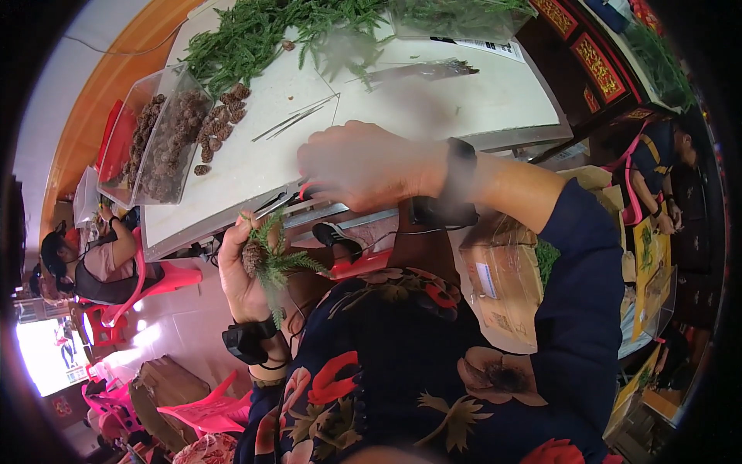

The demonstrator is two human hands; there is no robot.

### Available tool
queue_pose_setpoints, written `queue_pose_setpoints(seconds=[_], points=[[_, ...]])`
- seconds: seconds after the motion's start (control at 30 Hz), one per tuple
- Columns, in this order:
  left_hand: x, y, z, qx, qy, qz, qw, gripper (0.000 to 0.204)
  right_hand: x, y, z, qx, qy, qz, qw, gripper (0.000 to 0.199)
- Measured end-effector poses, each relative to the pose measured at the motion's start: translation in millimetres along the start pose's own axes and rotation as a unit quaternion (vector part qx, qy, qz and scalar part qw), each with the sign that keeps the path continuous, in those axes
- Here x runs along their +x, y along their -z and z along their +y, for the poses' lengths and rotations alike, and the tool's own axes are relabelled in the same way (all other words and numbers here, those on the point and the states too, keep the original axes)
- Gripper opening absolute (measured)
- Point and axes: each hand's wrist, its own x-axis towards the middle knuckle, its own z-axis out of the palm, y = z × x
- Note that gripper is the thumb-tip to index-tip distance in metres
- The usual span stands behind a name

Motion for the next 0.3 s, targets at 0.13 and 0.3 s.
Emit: queue_pose_setpoints(seconds=[0.13, 0.3], points=[[3.2, 7.3, -1.4, -0.046, 0.051, -0.092, 0.993, 0.01, -0.2, -1.0, 2.4, 0.021, 0.03, 0.012, 0.999, 0.029], [3.4, 7.3, 1.8, -0.058, 0.071, -0.115, 0.989, 0.012, 2.1, 0.3, 2.0, 0.037, 0.036, 0.012, 0.999, 0.031]])
